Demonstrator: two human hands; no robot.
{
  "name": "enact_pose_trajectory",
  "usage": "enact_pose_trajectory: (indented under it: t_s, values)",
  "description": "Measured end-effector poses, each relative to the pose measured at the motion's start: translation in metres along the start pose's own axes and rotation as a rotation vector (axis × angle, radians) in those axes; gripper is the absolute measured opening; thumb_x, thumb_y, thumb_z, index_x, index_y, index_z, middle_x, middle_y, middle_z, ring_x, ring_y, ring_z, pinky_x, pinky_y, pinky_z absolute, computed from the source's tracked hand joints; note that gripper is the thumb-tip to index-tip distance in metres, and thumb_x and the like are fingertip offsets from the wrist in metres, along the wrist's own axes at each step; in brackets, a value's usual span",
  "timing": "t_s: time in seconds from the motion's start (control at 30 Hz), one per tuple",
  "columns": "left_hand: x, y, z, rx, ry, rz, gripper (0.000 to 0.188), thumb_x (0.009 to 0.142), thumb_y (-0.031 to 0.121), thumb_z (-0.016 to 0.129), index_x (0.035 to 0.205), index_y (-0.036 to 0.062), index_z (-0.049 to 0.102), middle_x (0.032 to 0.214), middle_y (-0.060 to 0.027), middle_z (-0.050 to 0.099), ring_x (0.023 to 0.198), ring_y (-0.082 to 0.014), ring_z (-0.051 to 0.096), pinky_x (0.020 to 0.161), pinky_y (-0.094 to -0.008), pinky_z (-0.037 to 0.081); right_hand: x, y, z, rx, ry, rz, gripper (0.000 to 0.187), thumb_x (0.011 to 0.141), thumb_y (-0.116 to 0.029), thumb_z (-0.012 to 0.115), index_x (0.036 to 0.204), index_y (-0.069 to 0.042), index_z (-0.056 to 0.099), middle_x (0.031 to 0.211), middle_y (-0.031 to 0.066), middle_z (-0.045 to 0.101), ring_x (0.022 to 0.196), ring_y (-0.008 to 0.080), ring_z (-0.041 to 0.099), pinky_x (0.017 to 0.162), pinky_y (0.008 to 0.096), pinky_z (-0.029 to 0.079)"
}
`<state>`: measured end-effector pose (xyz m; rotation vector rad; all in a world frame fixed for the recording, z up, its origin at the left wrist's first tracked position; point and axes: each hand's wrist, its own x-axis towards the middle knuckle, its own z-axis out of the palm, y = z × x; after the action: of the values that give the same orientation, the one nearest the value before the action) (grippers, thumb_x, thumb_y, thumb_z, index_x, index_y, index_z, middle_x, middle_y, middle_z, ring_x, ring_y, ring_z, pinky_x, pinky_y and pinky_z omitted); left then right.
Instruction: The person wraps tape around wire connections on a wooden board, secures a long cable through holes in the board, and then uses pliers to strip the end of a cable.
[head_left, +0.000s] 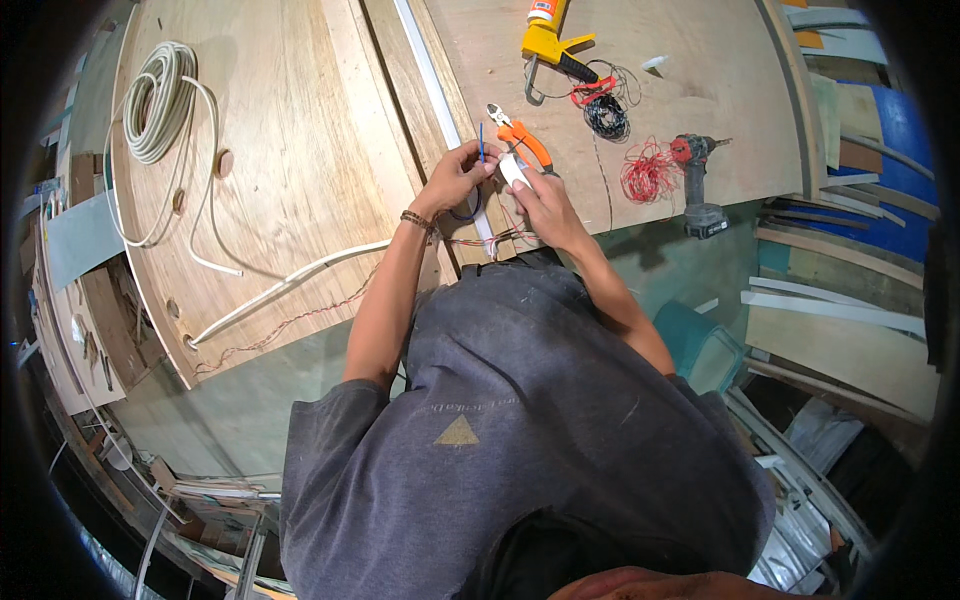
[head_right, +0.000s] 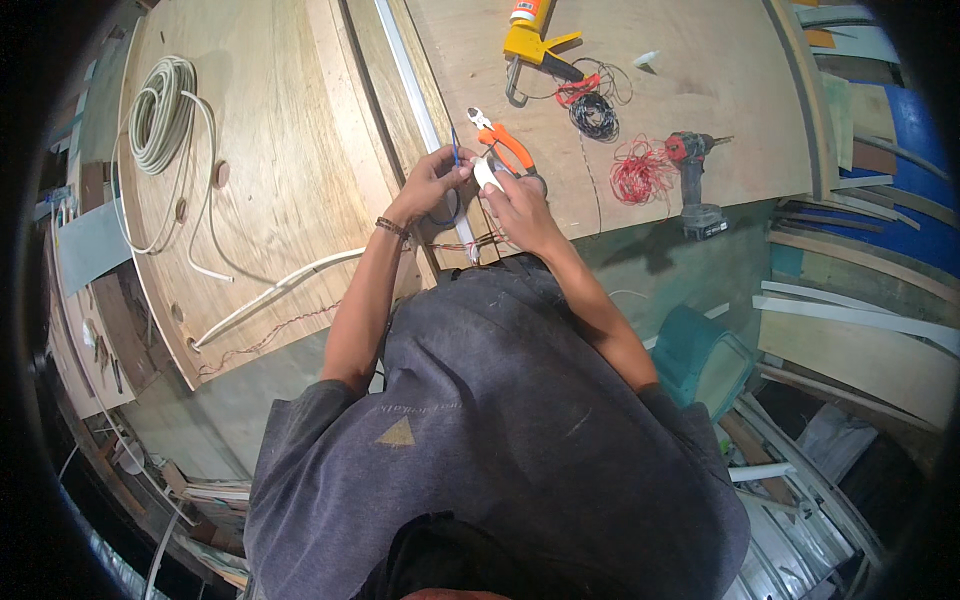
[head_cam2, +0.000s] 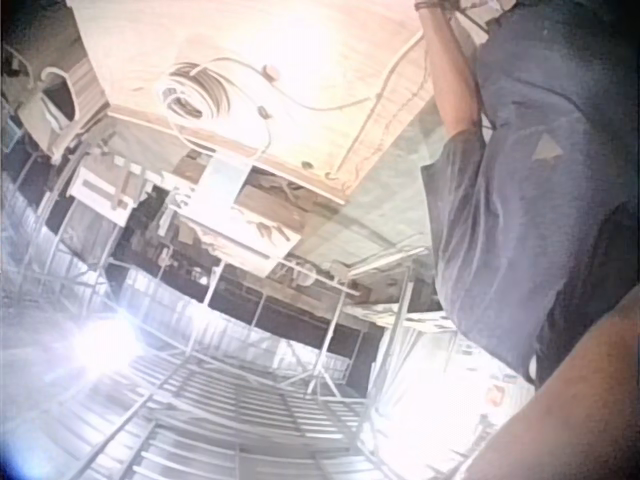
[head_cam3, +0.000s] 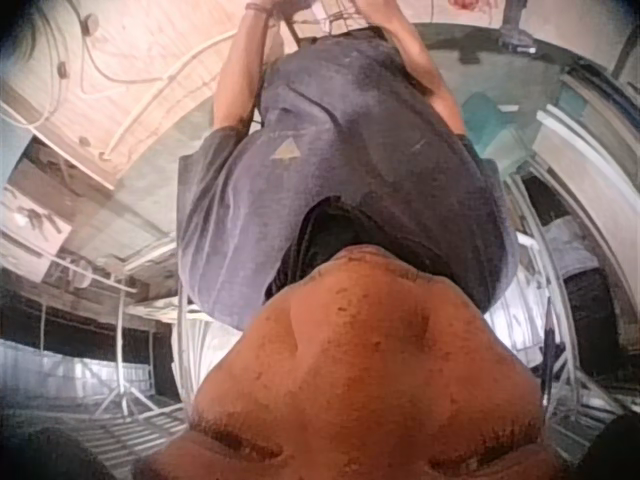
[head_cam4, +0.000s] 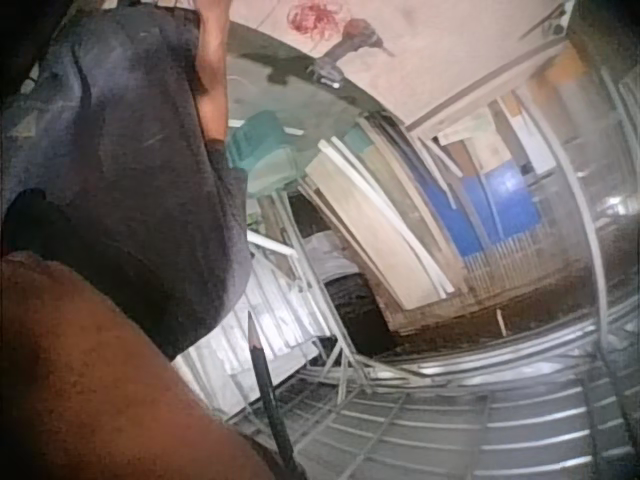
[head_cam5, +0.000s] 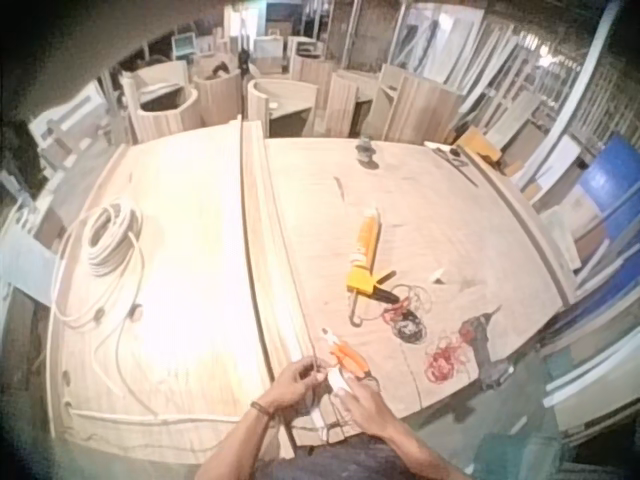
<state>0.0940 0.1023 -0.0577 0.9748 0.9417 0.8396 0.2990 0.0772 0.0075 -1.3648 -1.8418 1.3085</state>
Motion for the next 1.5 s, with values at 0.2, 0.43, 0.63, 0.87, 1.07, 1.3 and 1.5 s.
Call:
enact_pose_trajectory:
  t_s: [0.2, 0.43, 0.63, 0.87, 1.07, 1.3, 1.5]
  values:
    - [-0.001, -0.003, 0.001, -0.010, 0.057, 0.031, 0.020, 0.095, 0.013, 0.069, 0.112, 0.0021, 0.065, 0.096, -0.0011, 0.065, 0.088, -0.0079, 0.059, 0.080, -0.0252, 0.049, 0.010, 0.007, 0.002, -0.041, 0.000, 0.081, 0.033, 0.101, -0.027, 0.050, 0.094, 0.002, 0.063, 0.061, 0.0127, 0.059, 0.058, 0.0276, 0.063, 0.060, 0.0408, 0.047]
    - [-0.003, 0.009, 0.018, 0.014, 0.206, -0.034, 0.027, 0.092, 0.027, 0.077, 0.098, 0.0016, 0.069, 0.078, 0.0006, 0.064, 0.072, -0.0072, 0.058, 0.067, -0.0241, 0.048, 0.011, 0.000, -0.001, -0.072, -0.027, 0.085, 0.034, 0.100, -0.029, 0.050, 0.095, 0.002, 0.063, 0.060, 0.0137, 0.058, 0.059, 0.0275, 0.063, 0.059, 0.0409, 0.047]
    - [-0.001, 0.007, 0.021, -0.011, 0.269, 0.013, 0.029, 0.092, 0.028, 0.077, 0.094, 0.0001, 0.070, 0.075, 0.0013, 0.064, 0.070, -0.0062, 0.057, 0.064, -0.0238, 0.047, 0.010, -0.004, -0.001, -0.048, -0.028, 0.089, 0.034, 0.100, -0.029, 0.052, 0.094, 0.002, 0.064, 0.059, 0.0135, 0.058, 0.056, 0.0278, 0.062, 0.058, 0.0410, 0.047]
    - [-0.002, 0.004, 0.024, 0.020, 0.318, 0.107, 0.028, 0.093, 0.027, 0.076, 0.102, 0.0006, 0.072, 0.084, -0.0006, 0.068, 0.077, -0.0070, 0.059, 0.067, -0.0240, 0.048, 0.008, 0.001, 0.000, -0.058, -0.029, 0.031, 0.032, 0.100, -0.028, 0.054, 0.095, 0.003, 0.065, 0.063, 0.0140, 0.062, 0.060, 0.0269, 0.065, 0.060, 0.0386, 0.049]
    - [-0.010, 0.011, 0.029, 0.163, 0.359, 0.128, 0.020, 0.093, 0.019, 0.074, 0.099, -0.0008, 0.073, 0.078, -0.0022, 0.067, 0.070, -0.0082, 0.059, 0.064, -0.0259, 0.048, 0.007, 0.000, -0.002, -0.069, -0.044, 0.017, 0.032, 0.100, -0.027, 0.054, 0.098, 0.003, 0.065, 0.068, 0.0142, 0.065, 0.064, 0.0266, 0.067, 0.063, 0.0383, 0.050]
    - [-0.015, 0.012, 0.024, 0.191, 0.185, 0.212, 0.019, 0.091, 0.018, 0.076, 0.098, 0.0006, 0.074, 0.077, -0.0012, 0.064, 0.070, -0.0095, 0.056, 0.065, -0.0258, 0.047, 0.018, 0.033, -0.030, -0.205, -0.274, 0.134, 0.044, 0.098, -0.029, 0.045, 0.124, 0.002, 0.061, 0.099, 0.0144, 0.070, 0.098, 0.0196, 0.064, 0.086, 0.0339, 0.048]
    - [-0.019, 0.017, 0.021, 0.345, 0.094, 0.173, 0.017, 0.087, 0.017, 0.079, 0.095, 0.0023, 0.077, 0.087, -0.0034, 0.069, 0.081, -0.0099, 0.062, 0.076, -0.0272, 0.049, 0.042, 0.029, -0.039, 0.439, -0.356, 0.416, 0.074, 0.088, -0.025, 0.042, 0.154, 0.006, 0.034, 0.152, 0.0150, 0.047, 0.129, 0.0236, 0.052, 0.113, 0.0321, 0.034]
